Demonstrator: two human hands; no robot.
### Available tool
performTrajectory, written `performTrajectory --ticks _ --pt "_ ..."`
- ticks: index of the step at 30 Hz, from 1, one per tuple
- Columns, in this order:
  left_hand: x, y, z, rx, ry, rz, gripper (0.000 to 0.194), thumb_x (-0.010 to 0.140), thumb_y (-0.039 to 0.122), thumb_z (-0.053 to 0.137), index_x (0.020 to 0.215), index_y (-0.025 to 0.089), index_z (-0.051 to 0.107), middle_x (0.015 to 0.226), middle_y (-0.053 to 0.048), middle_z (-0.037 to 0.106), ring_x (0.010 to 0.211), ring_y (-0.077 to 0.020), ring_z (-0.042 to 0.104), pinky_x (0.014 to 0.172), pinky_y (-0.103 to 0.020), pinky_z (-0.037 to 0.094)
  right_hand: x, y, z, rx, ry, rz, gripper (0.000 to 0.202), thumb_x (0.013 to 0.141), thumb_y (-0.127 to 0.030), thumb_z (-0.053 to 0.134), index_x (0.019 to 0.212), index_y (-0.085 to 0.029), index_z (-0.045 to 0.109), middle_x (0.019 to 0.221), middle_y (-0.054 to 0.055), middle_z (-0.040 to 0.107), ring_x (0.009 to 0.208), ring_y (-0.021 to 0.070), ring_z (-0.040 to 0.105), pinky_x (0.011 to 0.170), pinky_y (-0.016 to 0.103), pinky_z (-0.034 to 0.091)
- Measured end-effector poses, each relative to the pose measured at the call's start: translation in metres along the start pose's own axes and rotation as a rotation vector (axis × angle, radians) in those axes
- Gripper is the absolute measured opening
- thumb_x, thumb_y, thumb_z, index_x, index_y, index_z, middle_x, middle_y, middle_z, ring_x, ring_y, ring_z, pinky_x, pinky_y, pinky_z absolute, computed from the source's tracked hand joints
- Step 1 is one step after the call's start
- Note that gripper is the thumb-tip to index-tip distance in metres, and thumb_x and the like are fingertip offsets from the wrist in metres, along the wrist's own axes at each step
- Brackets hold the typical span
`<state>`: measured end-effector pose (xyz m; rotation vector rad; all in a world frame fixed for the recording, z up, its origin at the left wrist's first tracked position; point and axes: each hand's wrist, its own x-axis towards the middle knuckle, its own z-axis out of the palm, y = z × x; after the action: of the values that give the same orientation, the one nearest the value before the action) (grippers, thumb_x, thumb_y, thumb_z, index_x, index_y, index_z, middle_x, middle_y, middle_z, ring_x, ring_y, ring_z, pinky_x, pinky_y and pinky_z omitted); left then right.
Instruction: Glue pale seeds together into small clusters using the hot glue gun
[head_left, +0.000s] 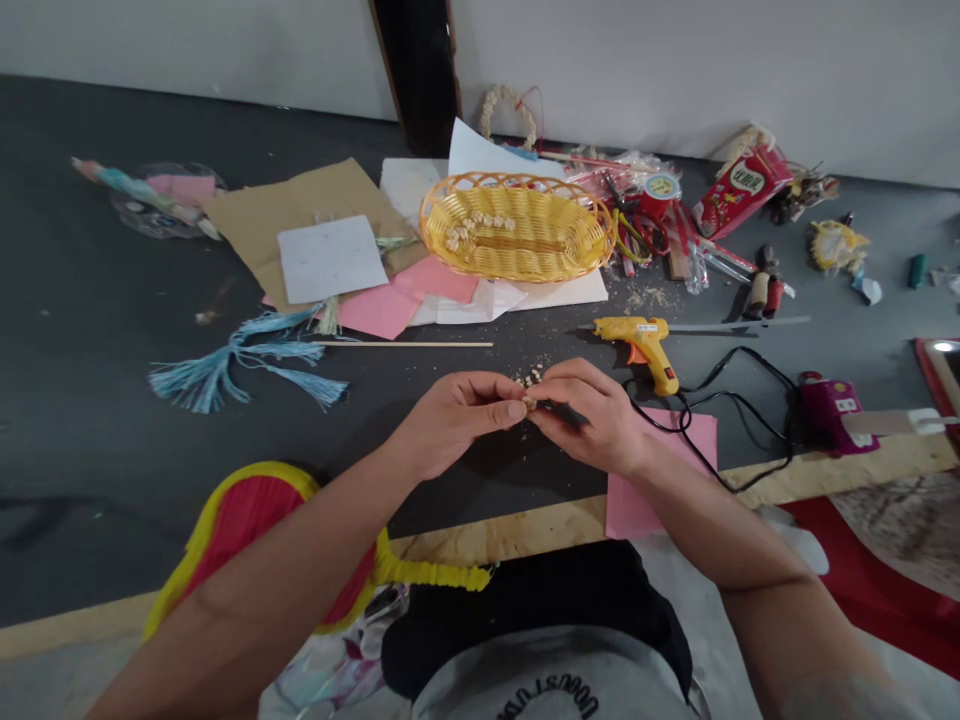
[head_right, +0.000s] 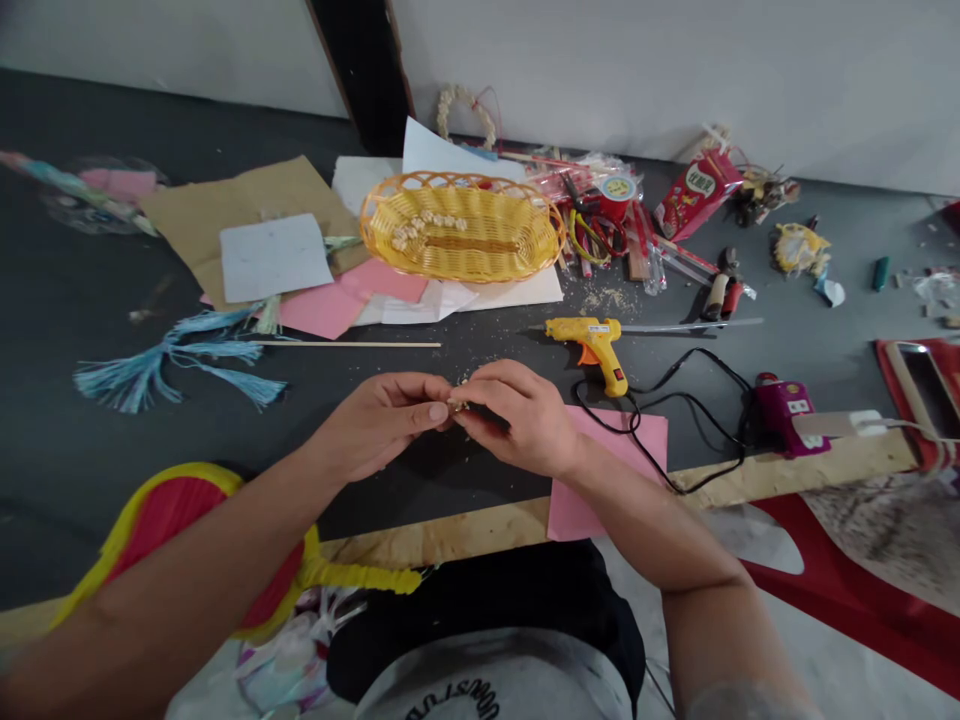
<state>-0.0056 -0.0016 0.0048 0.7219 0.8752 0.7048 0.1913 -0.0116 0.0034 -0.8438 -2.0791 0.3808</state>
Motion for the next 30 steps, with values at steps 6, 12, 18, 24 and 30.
performTrajectory --ticks 6,12,18,24,30 --pt "-0.0005 0.0009 0.001 -0.034 0.01 0.014 0.032 0.056 0.039 0.093 0.072 0.016 0.078 0.067 0.001 0.067 0.059 -0.0057 0.055 0.06 -0.018 0.043 -0.0004 -0.0008 0.0006 0.066 0.003 0.025 0.028 0.088 -0.02 0.069 0.115 -0.018 0.062 0.097 0.009 0.069 0.089 0.0166 0.068 0.076 0.028 0.061" --pt "0.0002 -0.0002 0.0004 -0.007 -0.025 0.021 0.03 0.06 0.038 0.091 0.074 0.016 0.077 0.068 0.0 0.066 0.061 -0.0061 0.055 0.061 -0.019 0.042 -0.0004 -0.001 0.0012 0.087 0.025 0.048 0.017 0.089 -0.015 0.066 0.106 -0.019 0.068 0.093 0.007 0.07 0.087 0.0148 0.068 0.077 0.026 0.059" --pt "0.0003 -0.0005 0.0 0.013 -0.014 0.044 0.031 0.06 0.038 0.091 0.073 0.014 0.076 0.066 -0.001 0.066 0.061 -0.0089 0.054 0.06 -0.022 0.041 0.0002 -0.0024 -0.0013 0.095 0.019 0.077 0.008 0.093 -0.014 0.057 0.093 -0.02 0.063 0.085 0.005 0.068 0.08 0.0145 0.066 0.072 0.027 0.056" --pt "0.0008 -0.0012 -0.0012 0.0 0.005 0.037 0.034 0.057 0.039 0.092 0.071 0.013 0.074 0.066 -0.001 0.065 0.06 -0.0086 0.053 0.059 -0.022 0.04 -0.0001 -0.0015 -0.0041 0.137 0.049 0.123 0.006 0.095 -0.023 0.058 0.093 -0.019 0.062 0.081 0.004 0.065 0.071 0.0132 0.061 0.068 0.027 0.054" --pt "0.0012 -0.0025 -0.0017 0.0 -0.025 0.025 0.031 0.058 0.035 0.092 0.068 0.013 0.073 0.063 0.0 0.064 0.06 -0.0082 0.053 0.06 -0.021 0.039 0.0 -0.0006 0.0011 0.088 0.029 0.023 0.02 0.088 -0.026 0.07 0.106 -0.019 0.067 0.091 0.007 0.071 0.079 0.0143 0.067 0.069 0.026 0.058"
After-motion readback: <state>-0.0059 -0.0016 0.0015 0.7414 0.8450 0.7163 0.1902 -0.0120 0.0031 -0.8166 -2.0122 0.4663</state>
